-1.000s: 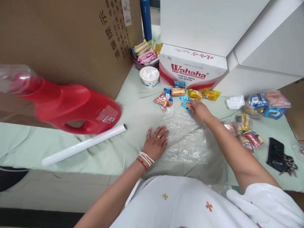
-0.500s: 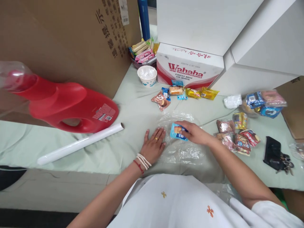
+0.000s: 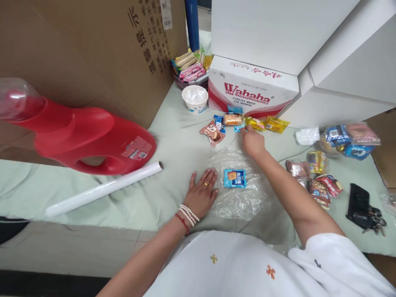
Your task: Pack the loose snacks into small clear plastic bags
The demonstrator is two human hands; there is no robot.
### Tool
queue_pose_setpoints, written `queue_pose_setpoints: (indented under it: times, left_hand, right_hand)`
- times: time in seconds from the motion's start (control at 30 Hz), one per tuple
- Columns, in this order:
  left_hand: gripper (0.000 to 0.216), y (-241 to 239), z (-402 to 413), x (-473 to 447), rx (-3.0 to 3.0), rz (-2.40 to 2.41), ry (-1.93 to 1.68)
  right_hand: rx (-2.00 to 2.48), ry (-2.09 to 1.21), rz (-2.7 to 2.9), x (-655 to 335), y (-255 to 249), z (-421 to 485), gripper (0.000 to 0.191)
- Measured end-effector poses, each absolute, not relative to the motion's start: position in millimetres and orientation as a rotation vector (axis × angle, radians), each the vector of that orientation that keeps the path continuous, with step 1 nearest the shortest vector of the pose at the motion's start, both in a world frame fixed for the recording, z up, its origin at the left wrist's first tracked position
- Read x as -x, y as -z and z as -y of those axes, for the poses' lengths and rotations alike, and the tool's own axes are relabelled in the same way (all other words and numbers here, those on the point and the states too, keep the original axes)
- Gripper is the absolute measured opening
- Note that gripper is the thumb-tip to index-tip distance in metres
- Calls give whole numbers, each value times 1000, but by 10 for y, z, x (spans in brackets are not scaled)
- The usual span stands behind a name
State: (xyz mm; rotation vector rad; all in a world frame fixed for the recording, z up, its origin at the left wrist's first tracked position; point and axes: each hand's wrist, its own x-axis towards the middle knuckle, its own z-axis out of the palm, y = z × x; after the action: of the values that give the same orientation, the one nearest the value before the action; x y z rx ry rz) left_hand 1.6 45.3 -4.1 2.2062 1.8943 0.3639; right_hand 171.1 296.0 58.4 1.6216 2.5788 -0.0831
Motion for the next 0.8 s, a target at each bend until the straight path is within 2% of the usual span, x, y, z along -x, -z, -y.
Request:
queue_pose_setpoints:
  times: [0.13, 0.27, 0.37, 0.43, 0.5, 0.57, 0.63, 0.67, 0.73, 0.8]
  left_hand:
    - [57, 30, -455, -20, -2178, -1881, -367]
    - [57, 33, -452, -16, -2157, -1881, -384]
    - [58, 30, -449, -14, -2154, -1886, -400]
    - [58, 20, -449, -15, -2156, -1878, -405]
    - [58, 11, -449, -16, -2158, -1873, -406]
    - [58, 9, -448, -14, -2160, -1875, -409]
    - [58, 20, -446, -7, -2167, -1876, -414]
    - [59, 31, -444, -3, -2172, -1877, -418]
    - [60, 64, -445, 10, -2180, -1880, -430]
    - [61, 102, -450, 28, -2184, -1886, -453]
  right_hand:
    - [-1486, -120, -2588, -1612, -442, -3268, 51]
    - [-1390, -146, -2646, -1716, -439, -3306, 45]
    - [-1558, -74, -2742, -1911, -507, -3155, 42]
    - [-1848, 72, -2829, -2088, -562, -2961, 39]
    - [-2261, 469, -2823, -2274, -616, -2692, 36]
    - [-2583, 1209, -2556, -2424, -659, -2359, 39]
    - [-2602, 1945, -2061, -2496, -678, -2004, 44]
    - [-2533, 2187, -1834, -2498, -673, -1837, 46]
    - [-2424, 2423, -1540, -2448, -633, -1571, 46]
    - [-2422, 2475, -1418, -2372, -555, -1418, 46]
